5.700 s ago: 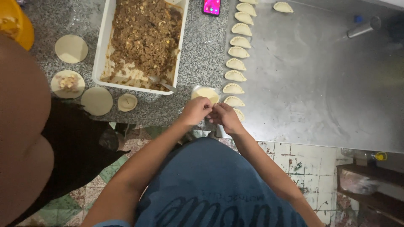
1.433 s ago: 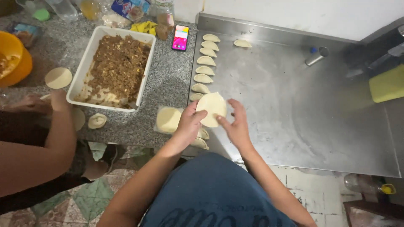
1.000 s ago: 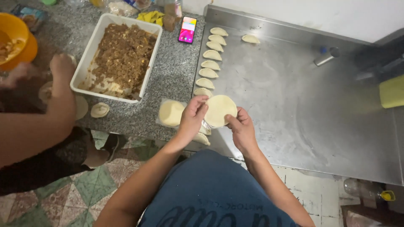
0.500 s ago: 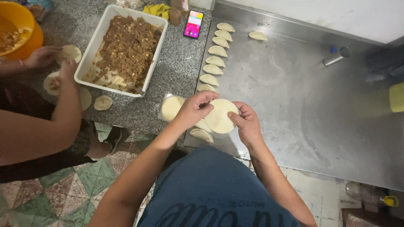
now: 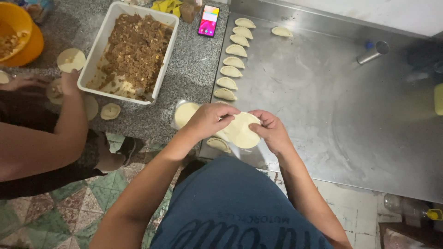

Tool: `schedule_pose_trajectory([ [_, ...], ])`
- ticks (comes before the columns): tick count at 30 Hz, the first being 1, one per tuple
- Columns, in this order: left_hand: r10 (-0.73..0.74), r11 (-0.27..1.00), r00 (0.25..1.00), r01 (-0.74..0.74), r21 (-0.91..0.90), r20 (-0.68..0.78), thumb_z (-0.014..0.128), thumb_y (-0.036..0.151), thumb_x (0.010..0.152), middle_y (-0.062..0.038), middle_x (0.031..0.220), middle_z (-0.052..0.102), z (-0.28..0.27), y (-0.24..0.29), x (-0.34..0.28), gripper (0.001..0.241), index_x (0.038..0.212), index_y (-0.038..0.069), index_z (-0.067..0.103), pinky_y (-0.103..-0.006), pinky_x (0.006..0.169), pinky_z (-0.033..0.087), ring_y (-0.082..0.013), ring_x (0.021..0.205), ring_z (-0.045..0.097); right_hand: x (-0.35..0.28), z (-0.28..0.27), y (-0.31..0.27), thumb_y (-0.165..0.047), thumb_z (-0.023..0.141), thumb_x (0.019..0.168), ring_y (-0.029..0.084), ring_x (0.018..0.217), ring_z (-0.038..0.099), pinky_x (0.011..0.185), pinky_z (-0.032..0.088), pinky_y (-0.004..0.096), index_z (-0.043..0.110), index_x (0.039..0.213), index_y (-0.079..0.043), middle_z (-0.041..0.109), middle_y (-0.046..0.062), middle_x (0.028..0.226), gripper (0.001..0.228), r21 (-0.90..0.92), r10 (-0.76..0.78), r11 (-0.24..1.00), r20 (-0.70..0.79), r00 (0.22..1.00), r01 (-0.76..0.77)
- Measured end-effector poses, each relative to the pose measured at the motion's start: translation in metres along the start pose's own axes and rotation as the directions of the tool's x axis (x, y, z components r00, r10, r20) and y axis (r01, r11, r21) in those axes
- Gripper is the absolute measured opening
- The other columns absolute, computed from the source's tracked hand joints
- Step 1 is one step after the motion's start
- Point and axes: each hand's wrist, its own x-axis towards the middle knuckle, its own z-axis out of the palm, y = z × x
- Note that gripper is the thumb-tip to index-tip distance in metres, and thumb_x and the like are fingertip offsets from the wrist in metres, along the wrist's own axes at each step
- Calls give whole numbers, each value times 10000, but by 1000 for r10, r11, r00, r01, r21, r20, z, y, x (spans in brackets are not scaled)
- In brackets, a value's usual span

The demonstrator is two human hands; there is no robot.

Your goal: Assembling empanadas by placing meat filling onto dough circles and folding them to seal.

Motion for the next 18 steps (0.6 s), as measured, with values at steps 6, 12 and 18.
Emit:
schedule_pose_trajectory([
  [6, -404, 842, 900, 294, -453, -166, 761, 92, 875, -55, 913, 794, 24, -14, -15, 200, 1069, 126, 796, -250, 722, 620, -68, 807, 691, 15, -19, 38, -67, 773, 866, 222, 676, 765, 616, 643, 317, 664, 1151, 20, 749, 151, 837, 317, 192, -6, 981, -134, 991, 32],
  [12, -590, 705, 753, 304, -641, -291, 784, 81, 866, -65, 815, 733, 42, -18, -30, 227, 1093, 71, 787, -234, 654, 629, -89, 723, 663, -1, 11, 30, 18, 840, 767, 250, 791, 783, 713, 652, 347, 665, 1084, -48, 764, 118, 899, 368, 333, 30, 943, -136, 990, 17],
  [18, -455, 844, 869, 352, -405, -194, 731, 82, 873, -172, 1221, 715, 32, -1, -24, 382, 1250, 82, 666, -404, 927, 603, -319, 1114, 696, -6, 14, 13, -4, 818, 811, 195, 689, 751, 642, 605, 281, 661, 985, -30, 742, 100, 799, 235, 121, 42, 992, -126, 991, -27],
])
